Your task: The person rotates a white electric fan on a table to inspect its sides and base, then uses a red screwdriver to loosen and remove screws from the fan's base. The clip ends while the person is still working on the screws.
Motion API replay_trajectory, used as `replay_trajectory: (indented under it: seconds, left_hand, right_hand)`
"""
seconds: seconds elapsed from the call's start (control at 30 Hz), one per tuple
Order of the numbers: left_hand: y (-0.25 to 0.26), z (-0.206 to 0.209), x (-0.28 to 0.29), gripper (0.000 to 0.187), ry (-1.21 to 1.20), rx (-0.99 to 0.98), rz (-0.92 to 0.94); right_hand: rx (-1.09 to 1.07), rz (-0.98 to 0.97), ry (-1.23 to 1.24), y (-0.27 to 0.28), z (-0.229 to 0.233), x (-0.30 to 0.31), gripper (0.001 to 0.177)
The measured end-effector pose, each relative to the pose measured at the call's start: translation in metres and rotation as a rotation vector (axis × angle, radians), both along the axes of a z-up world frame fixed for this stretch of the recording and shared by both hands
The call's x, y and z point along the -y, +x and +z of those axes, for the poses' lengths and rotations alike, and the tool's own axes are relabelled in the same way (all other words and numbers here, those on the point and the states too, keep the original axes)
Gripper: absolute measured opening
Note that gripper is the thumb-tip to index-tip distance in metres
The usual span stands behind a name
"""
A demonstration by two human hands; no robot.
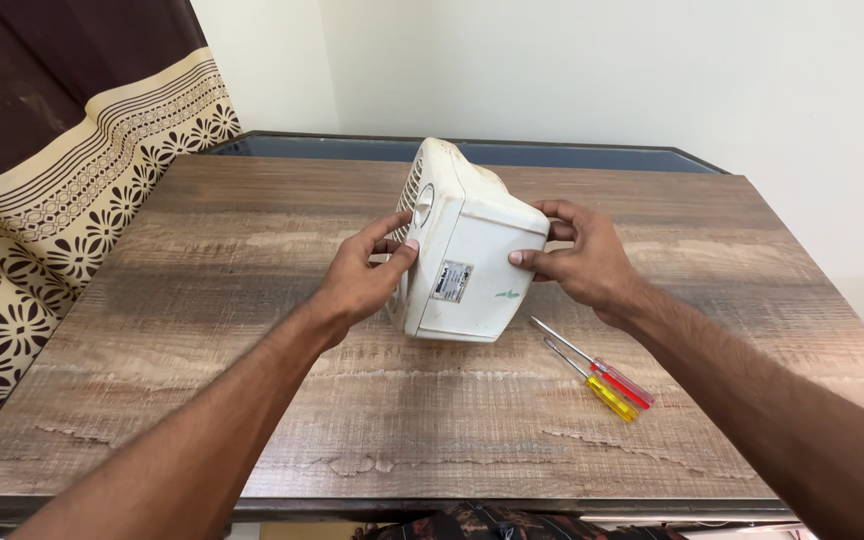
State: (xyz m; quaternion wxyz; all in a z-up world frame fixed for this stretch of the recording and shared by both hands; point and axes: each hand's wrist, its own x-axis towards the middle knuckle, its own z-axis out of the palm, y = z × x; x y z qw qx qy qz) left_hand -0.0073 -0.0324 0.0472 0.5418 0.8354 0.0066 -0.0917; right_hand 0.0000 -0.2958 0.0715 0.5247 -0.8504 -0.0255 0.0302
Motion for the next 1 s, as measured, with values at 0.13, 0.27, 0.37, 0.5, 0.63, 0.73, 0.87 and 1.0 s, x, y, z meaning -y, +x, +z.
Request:
replay_trajectory:
  seconds: [0.13, 0.27, 0.37, 0.5, 0.63, 0.73, 0.87, 1.0]
  left_hand:
    - [-0.013, -0.010, 0.000, 0.057, -0.035, 0.005, 0.019]
    - [-0.025, -0.019, 0.000, 0.057, -0.070, 0.009, 0.025]
    - [-0.030, -0.023, 0.001, 0.059, -0.073, -0.015, 0.036]
    - [-0.036, -0.027, 0.003, 0.061, -0.106, -0.061, 0.063]
    - [-0.041, -0.033, 0.004, 0.057, -0.130, -0.070, 0.063]
    - [-0.043, -0.036, 0.005, 0.055, -0.130, -0.080, 0.057]
    - [-0.046, -0.039, 0.008, 0.051, -0.114, -0.124, 0.085]
    - [-0.045, -0.039, 0.013, 0.045, -0.092, -0.126, 0.114]
  right_hand:
    - [-0.008, 0.009, -0.023, -0.012, -0.006, 0.001, 0.064]
    - [-0.007, 0.019, -0.033, -0.022, -0.014, 0.003, 0.064]
    - [-0.003, 0.041, -0.032, -0.027, -0.018, 0.005, 0.062]
    - [0.006, 0.059, -0.063, -0.036, -0.023, 0.006, 0.059]
    - [-0.013, 0.056, -0.088, -0.042, -0.026, 0.006, 0.056]
    - [-0.028, 0.053, -0.091, -0.046, -0.030, 0.008, 0.055]
    - [-0.038, 0.056, -0.065, -0.051, -0.037, 0.010, 0.053]
    - [-0.025, 0.059, -0.097, -0.048, -0.039, 0.009, 0.052]
